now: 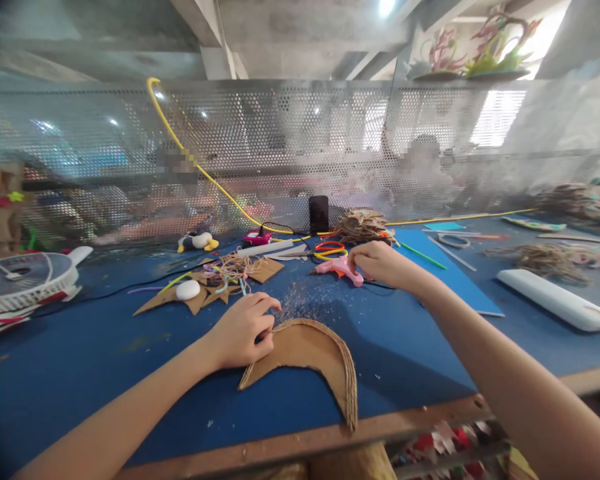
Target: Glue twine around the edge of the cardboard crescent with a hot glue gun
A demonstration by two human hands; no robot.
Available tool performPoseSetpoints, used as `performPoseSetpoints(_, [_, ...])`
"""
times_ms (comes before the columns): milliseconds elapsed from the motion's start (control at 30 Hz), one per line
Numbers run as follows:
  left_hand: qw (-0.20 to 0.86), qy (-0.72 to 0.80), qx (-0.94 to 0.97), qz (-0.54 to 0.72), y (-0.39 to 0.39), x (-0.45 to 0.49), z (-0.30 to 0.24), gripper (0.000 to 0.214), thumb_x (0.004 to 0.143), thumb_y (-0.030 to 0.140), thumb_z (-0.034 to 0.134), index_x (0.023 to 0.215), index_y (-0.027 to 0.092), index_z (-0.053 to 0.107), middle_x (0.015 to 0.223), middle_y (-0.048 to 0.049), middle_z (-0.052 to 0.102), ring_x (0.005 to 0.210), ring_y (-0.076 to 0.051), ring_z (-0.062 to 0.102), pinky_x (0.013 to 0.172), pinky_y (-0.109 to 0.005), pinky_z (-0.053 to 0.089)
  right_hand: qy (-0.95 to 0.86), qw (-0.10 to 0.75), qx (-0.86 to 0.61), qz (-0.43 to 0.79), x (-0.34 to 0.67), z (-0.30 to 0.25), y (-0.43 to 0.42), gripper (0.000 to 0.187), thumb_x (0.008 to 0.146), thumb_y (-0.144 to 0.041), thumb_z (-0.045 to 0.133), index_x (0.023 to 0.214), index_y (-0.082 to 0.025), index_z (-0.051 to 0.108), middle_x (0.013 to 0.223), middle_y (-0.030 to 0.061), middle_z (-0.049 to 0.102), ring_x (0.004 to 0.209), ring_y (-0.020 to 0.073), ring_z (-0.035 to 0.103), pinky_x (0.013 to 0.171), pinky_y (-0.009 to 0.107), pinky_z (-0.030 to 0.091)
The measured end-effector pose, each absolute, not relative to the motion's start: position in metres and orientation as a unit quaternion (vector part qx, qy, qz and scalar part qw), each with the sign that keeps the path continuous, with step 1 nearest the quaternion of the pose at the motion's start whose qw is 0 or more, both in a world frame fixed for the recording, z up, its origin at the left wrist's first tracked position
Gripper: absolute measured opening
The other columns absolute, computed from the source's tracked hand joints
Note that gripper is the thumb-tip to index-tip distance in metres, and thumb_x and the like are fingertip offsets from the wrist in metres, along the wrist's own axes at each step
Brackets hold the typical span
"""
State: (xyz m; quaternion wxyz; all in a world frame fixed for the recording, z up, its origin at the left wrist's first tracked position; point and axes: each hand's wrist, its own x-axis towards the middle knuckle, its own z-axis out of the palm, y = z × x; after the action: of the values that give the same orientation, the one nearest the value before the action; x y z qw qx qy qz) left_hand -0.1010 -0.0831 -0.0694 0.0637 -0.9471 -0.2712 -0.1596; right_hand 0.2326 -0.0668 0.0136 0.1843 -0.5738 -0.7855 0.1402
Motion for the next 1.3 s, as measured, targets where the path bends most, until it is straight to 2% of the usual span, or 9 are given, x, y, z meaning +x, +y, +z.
performPoseSetpoints(100, [0.073, -0.295, -0.938, -0.164, -0.081, -0.103, -0.069, 0.018, 0.074, 0.015, 0.063, 0.056, 0.017, 0.058, 0.111, -0.0104, 0.067, 0.107, -0.029, 0.057, 0.091, -0.047, 0.050, -0.713, 0.139, -0.688, 0.005, 0.209, -0.011, -0.043, 0.037, 0.093, -0.027, 0.036, 0.087, -0.017, 0.071, 0.094, 0.0147, 0.074, 0.090, 0.0253, 0.070, 0.078, 0.034, 0.049])
performPoseSetpoints(167, [0.085, -0.309, -0.931, -0.177, -0.080, -0.104, -0.070, 0.018, 0.073, 0.015, 0.064, 0.055, 0.017, 0.060, 0.110, -0.0112, 0.068, 0.111, -0.031, 0.055, 0.096, -0.051, 0.050, -0.680, 0.132, -0.721, -0.020, 0.201, -0.034, -0.035, 0.052, 0.097, -0.045, 0.035, 0.085, -0.011, 0.072, 0.094, 0.0247, 0.073, 0.092, 0.0353, 0.070, 0.077, 0.043, 0.050])
performPoseSetpoints(300, [0.087, -0.344, -0.914, -0.195, -0.078, -0.105, -0.073, 0.018, 0.072, 0.016, 0.065, 0.054, 0.016, 0.062, 0.111, -0.0115, 0.068, 0.117, -0.034, 0.052, 0.100, -0.053, 0.048, -0.691, 0.086, -0.708, -0.118, 0.199, -0.076, -0.027, 0.067, 0.091, -0.072, 0.042, 0.102, -0.014, 0.074, 0.103, 0.0201, 0.073, 0.097, 0.0334, 0.070, 0.080, 0.041, 0.052])
performPoseSetpoints(433, [0.050, -0.391, -0.899, -0.190, -0.079, -0.103, -0.074, 0.024, 0.075, 0.015, 0.061, 0.051, 0.017, 0.060, 0.111, -0.0098, 0.068, 0.119, -0.033, 0.051, 0.103, -0.051, 0.048, -0.691, 0.086, -0.705, -0.139, 0.201, -0.091, -0.019, 0.045, 0.097, -0.045, 0.045, 0.104, -0.009, 0.072, 0.105, 0.0196, 0.072, 0.101, 0.0291, 0.068, 0.089, 0.037, 0.050])
performPoseSetpoints(533, [0.034, -0.402, -0.896, -0.184, -0.081, -0.103, -0.072, 0.026, 0.076, 0.016, 0.061, 0.050, 0.017, 0.059, 0.113, -0.0090, 0.068, 0.122, -0.033, 0.050, 0.105, -0.052, 0.046, -0.687, 0.095, -0.709, -0.128, 0.201, -0.091, -0.014, 0.040, 0.097, -0.036, 0.043, 0.102, -0.007, 0.071, 0.103, 0.0193, 0.071, 0.100, 0.0275, 0.068, 0.090, 0.034, 0.048])
performPoseSetpoints(767, [0.020, -0.408, -0.893, -0.187, -0.082, -0.101, -0.076, 0.027, 0.078, 0.016, 0.060, 0.051, 0.017, 0.058, 0.118, -0.0079, 0.067, 0.122, -0.033, 0.048, 0.105, -0.052, 0.046, -0.657, 0.137, -0.735, -0.103, 0.204, -0.085, -0.015, 0.039, 0.100, -0.038, 0.041, 0.107, -0.007, 0.065, 0.108, 0.0197, 0.070, 0.099, 0.0286, 0.069, 0.080, 0.033, 0.046])
performPoseSetpoints(933, [0.014, -0.415, -0.885, -0.208, -0.081, -0.096, -0.080, 0.027, 0.081, 0.015, 0.060, 0.054, 0.017, 0.058, 0.119, -0.0066, 0.067, 0.122, -0.033, 0.045, 0.105, -0.053, 0.045, -0.629, 0.177, -0.752, -0.079, 0.204, -0.078, -0.017, 0.039, 0.100, -0.043, 0.041, 0.111, -0.011, 0.060, 0.100, 0.0171, 0.074, 0.089, 0.0305, 0.071, 0.072, 0.035, 0.045])
performPoseSetpoints(1133, [0.018, -0.444, -0.869, -0.218, -0.081, -0.088, -0.087, 0.025, 0.092, 0.021, 0.058, 0.069, 0.017, 0.066, 0.129, -0.0084, 0.062, 0.124, -0.033, 0.043, 0.107, -0.056, 0.044, -0.662, 0.286, -0.681, -0.129, 0.204, -0.080, -0.018, 0.049, 0.095, -0.042, 0.048, 0.128, -0.006, 0.053, 0.115, 0.0227, 0.071, 0.101, 0.0345, 0.070, 0.082, 0.041, 0.049])
performPoseSetpoints(1300, [0.000, -0.459, -0.863, -0.212, -0.073, -0.078, -0.088, 0.028, 0.094, 0.022, 0.057, 0.069, 0.016, 0.068, 0.130, -0.0070, 0.063, 0.124, -0.033, 0.042, 0.110, -0.057, 0.042, -0.704, 0.348, -0.603, -0.142, 0.199, -0.087, -0.024, 0.050, 0.092, -0.046, 0.051, 0.123, -0.007, 0.053, 0.116, 0.0239, 0.068, 0.102, 0.0356, 0.068, 0.081, 0.044, 0.052])
